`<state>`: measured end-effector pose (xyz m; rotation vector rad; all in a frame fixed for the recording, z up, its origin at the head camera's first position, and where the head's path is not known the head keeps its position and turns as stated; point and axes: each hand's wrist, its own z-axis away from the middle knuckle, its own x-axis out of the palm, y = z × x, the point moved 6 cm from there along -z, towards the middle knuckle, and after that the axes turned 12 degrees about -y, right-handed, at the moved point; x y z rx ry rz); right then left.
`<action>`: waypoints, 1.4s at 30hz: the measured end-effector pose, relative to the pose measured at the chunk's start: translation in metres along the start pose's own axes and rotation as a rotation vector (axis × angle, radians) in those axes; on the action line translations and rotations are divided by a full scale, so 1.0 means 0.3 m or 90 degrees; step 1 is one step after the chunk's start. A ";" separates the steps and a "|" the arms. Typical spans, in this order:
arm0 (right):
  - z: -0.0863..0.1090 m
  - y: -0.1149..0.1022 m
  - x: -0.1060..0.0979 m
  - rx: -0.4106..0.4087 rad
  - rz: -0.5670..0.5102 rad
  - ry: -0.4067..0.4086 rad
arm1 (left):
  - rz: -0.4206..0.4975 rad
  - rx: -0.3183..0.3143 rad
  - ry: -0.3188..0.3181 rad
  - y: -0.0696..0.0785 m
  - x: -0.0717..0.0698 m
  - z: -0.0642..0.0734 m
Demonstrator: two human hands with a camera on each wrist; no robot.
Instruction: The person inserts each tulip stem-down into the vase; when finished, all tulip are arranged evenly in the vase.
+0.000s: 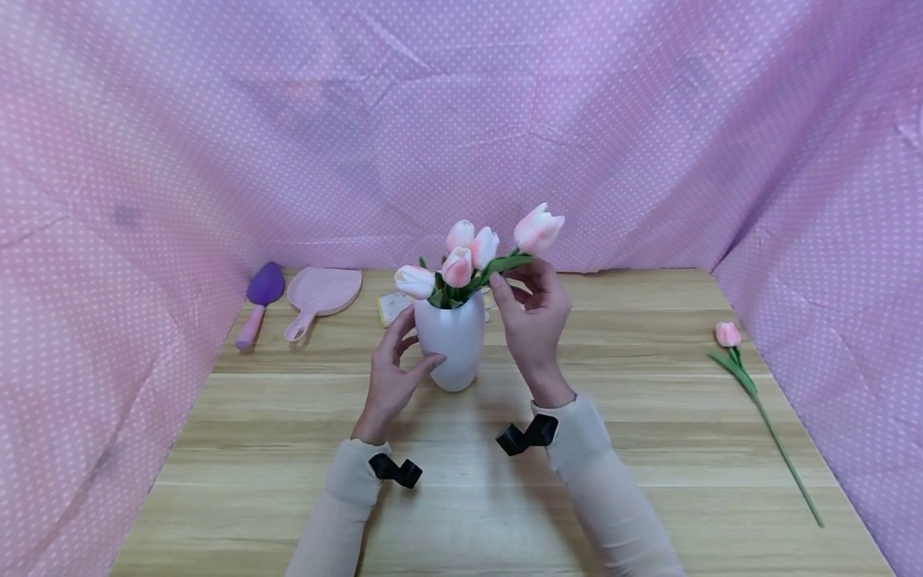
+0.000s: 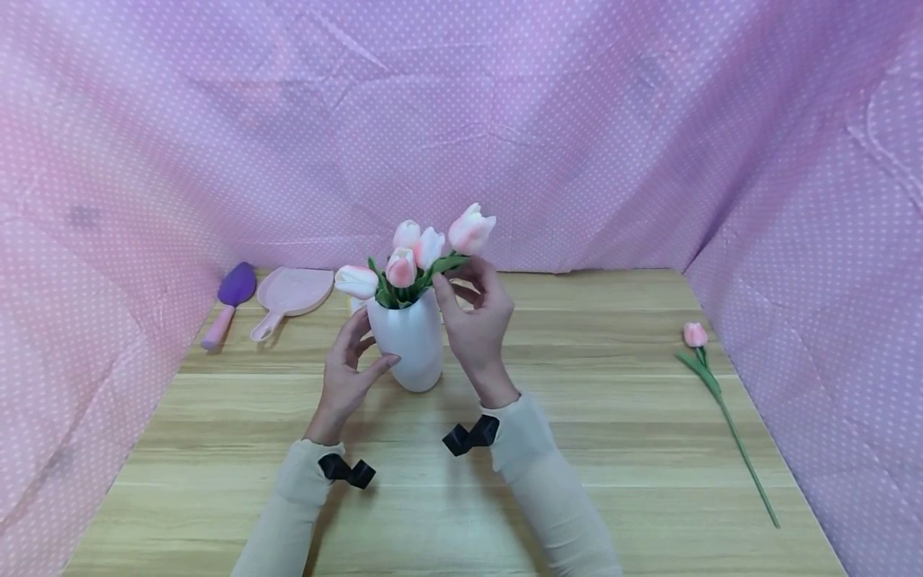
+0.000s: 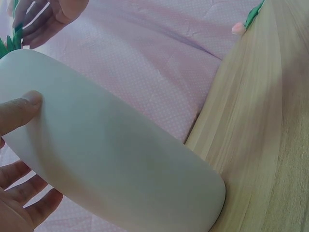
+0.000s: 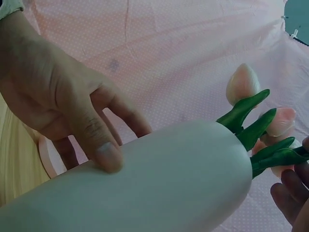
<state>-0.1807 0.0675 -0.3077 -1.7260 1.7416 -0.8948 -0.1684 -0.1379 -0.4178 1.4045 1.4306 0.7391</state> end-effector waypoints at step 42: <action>0.020 0.006 -0.210 0.013 -0.008 0.022 | -0.006 0.002 0.000 0.002 0.001 0.000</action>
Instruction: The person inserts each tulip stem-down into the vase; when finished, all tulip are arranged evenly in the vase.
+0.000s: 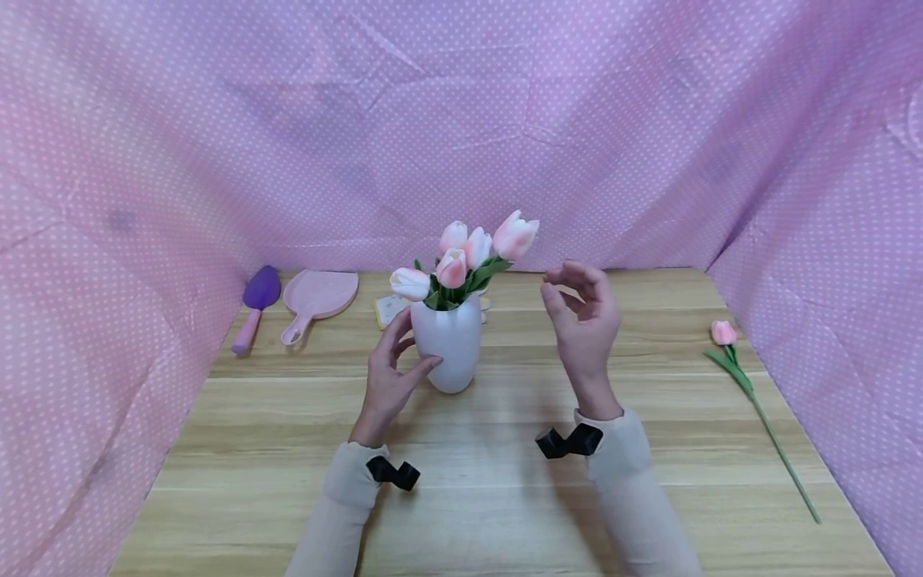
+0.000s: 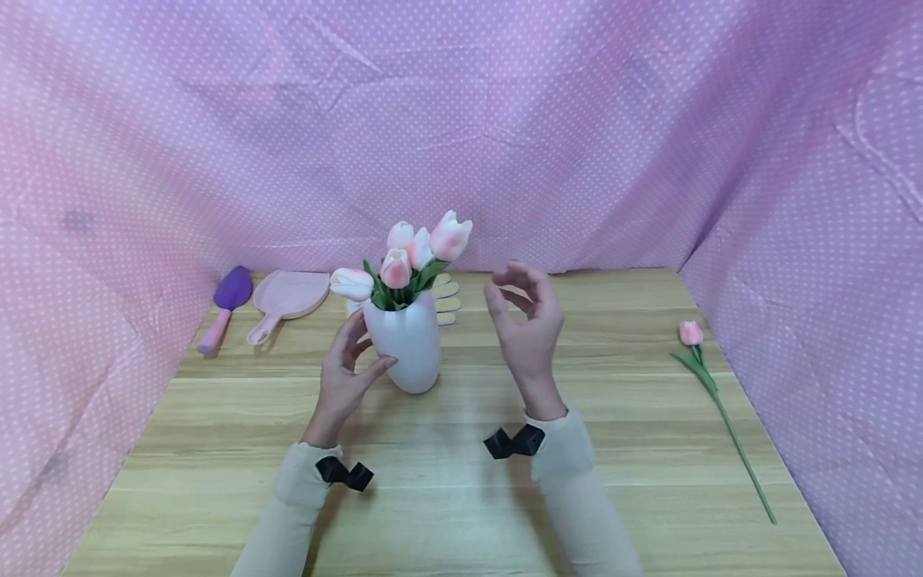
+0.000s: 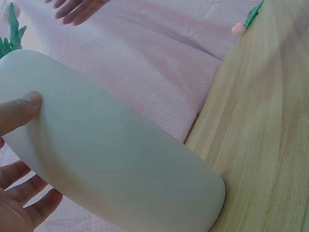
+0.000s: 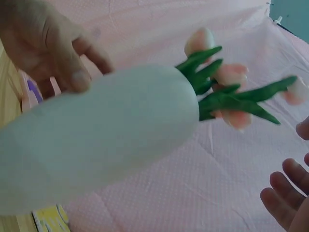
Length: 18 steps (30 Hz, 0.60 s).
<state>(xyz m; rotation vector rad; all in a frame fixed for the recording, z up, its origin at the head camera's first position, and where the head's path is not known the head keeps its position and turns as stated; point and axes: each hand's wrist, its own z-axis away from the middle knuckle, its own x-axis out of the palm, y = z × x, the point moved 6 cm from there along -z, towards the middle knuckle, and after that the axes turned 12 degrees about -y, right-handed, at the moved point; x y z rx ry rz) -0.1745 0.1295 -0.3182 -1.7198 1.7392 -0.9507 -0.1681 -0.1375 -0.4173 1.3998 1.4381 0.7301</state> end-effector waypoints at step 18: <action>0.007 0.040 -0.429 0.009 0.013 0.152 | 0.003 0.006 0.000 0.002 0.000 0.001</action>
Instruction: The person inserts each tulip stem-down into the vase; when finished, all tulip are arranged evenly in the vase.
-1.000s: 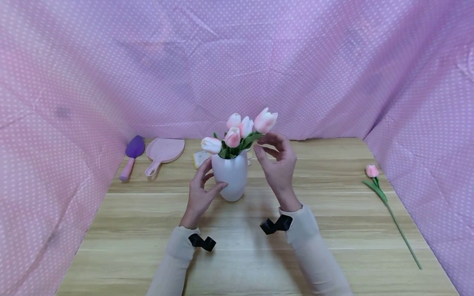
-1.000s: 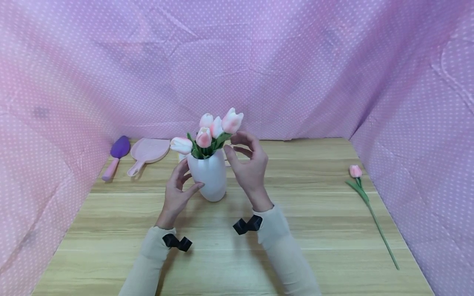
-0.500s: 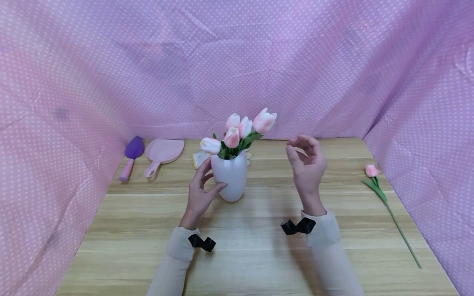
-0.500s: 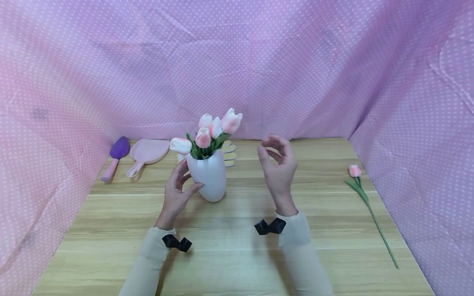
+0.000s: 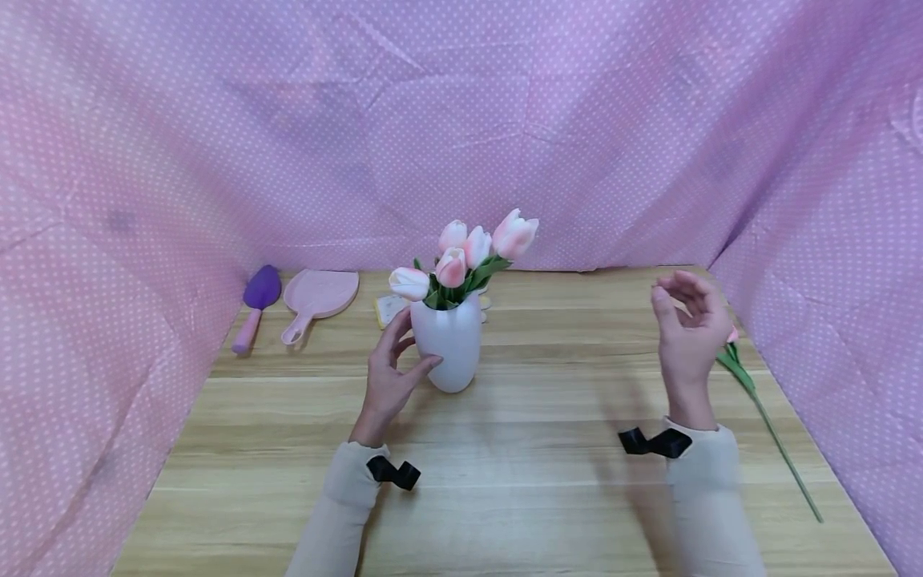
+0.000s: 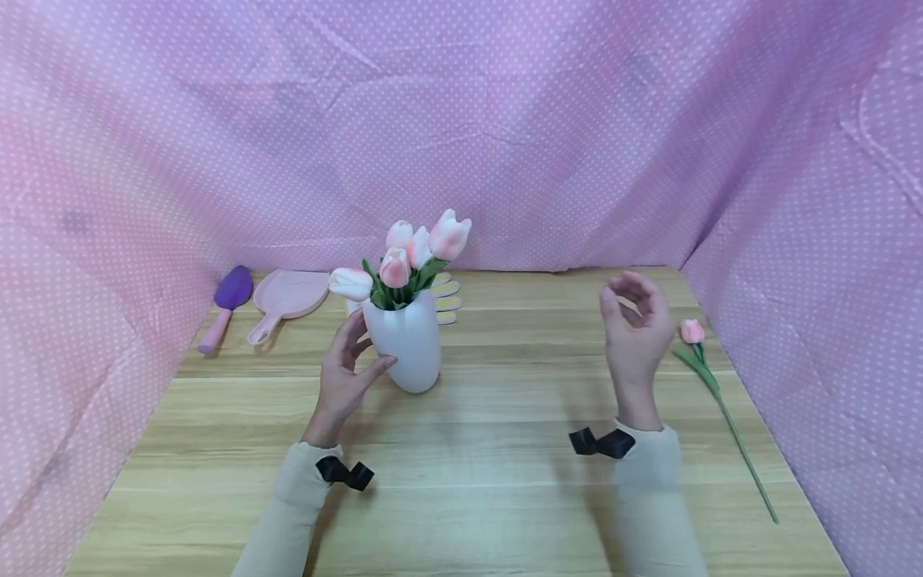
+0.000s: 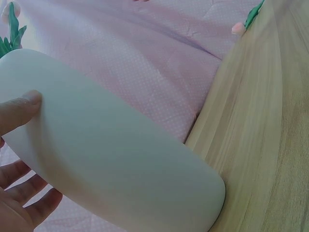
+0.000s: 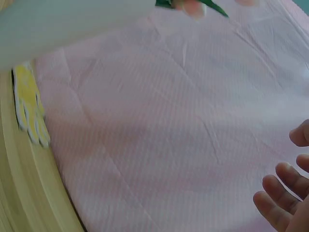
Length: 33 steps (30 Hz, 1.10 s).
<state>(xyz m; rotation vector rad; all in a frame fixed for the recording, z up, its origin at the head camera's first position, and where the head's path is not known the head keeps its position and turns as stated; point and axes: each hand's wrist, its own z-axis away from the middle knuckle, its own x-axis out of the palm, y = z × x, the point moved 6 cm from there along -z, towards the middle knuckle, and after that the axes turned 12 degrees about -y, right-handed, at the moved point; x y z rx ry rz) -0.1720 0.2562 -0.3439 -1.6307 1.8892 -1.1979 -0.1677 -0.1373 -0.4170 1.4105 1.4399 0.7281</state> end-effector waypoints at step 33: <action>0.032 0.172 -0.709 0.393 0.405 0.082 | 0.008 0.022 0.003 0.001 0.003 -0.004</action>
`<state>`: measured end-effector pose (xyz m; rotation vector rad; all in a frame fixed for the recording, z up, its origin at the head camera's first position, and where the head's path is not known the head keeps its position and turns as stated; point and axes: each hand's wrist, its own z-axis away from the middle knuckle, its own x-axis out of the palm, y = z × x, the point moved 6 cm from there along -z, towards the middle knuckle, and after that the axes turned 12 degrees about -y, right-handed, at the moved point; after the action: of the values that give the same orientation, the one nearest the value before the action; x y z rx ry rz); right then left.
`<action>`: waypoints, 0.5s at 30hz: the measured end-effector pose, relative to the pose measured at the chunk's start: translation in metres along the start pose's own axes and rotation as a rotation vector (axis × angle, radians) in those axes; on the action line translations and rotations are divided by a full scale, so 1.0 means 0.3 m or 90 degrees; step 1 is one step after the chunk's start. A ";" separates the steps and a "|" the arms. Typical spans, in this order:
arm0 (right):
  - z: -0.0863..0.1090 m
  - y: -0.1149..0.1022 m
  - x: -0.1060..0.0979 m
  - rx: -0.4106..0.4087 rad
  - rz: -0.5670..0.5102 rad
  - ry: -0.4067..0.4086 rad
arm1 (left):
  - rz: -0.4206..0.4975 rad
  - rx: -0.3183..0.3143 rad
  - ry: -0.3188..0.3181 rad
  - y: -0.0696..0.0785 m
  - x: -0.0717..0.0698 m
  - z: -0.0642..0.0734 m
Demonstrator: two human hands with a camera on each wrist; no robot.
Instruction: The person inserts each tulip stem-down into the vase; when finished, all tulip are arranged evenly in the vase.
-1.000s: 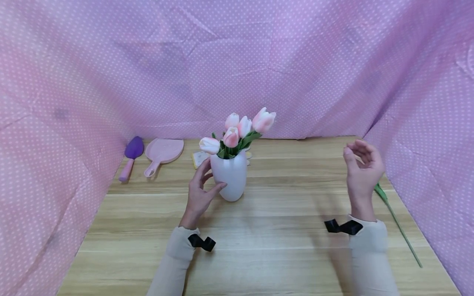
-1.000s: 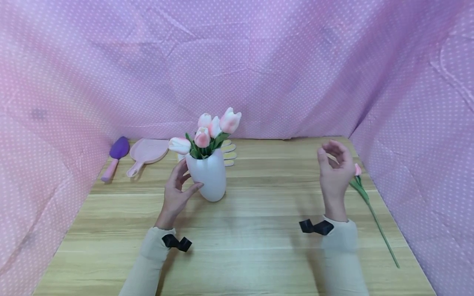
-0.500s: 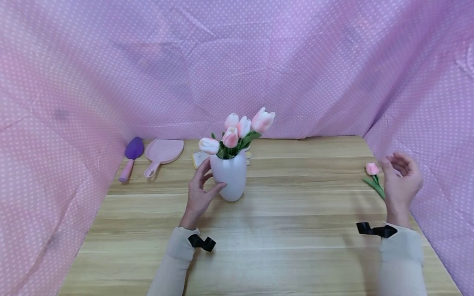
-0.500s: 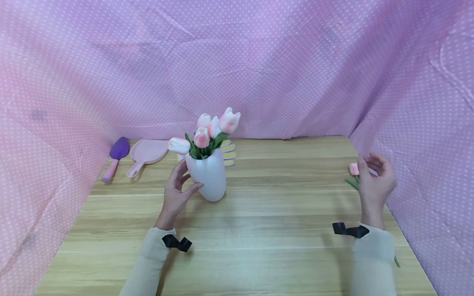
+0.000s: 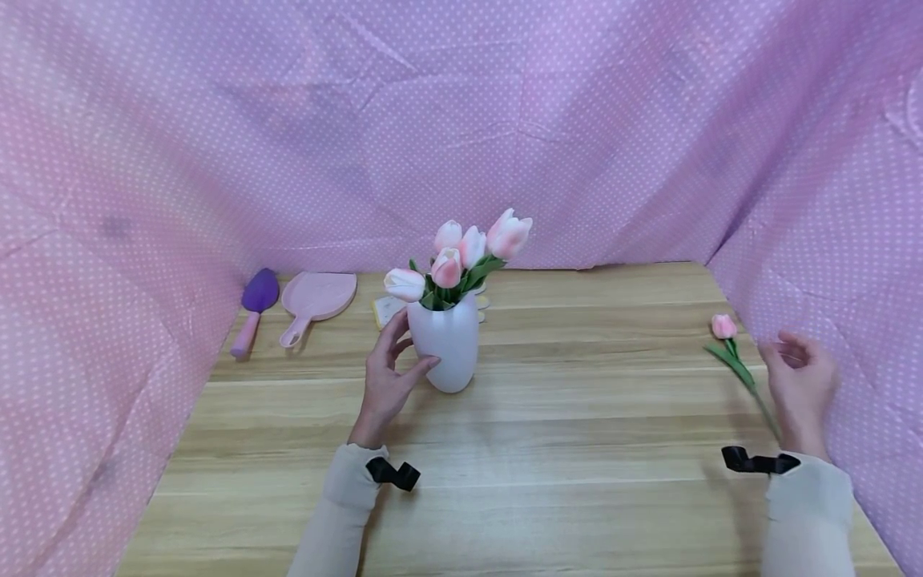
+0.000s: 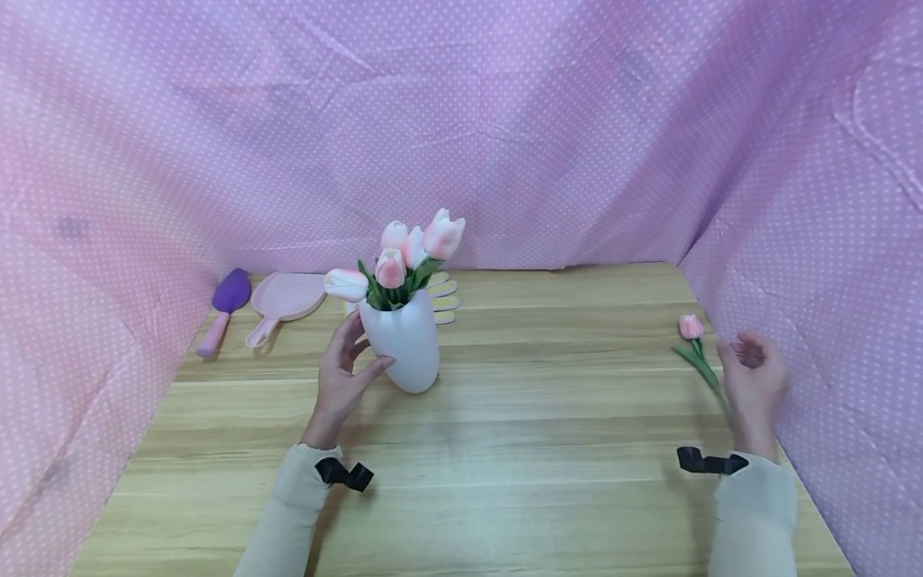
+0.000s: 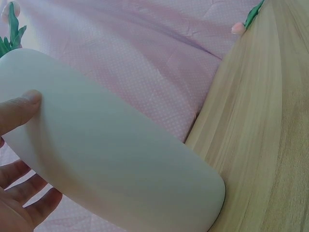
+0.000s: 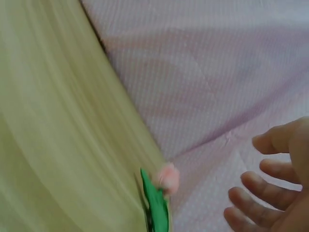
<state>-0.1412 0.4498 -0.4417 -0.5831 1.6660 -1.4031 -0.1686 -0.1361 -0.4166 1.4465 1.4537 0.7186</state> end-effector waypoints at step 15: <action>0.000 0.141 -0.030 0.066 0.392 -0.313 | -0.003 -0.019 -0.002 -0.001 -0.001 0.002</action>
<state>-0.1293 0.4679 -0.4791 -0.2815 1.2172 -0.8073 -0.1683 -0.1365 -0.4172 1.4210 1.4378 0.7313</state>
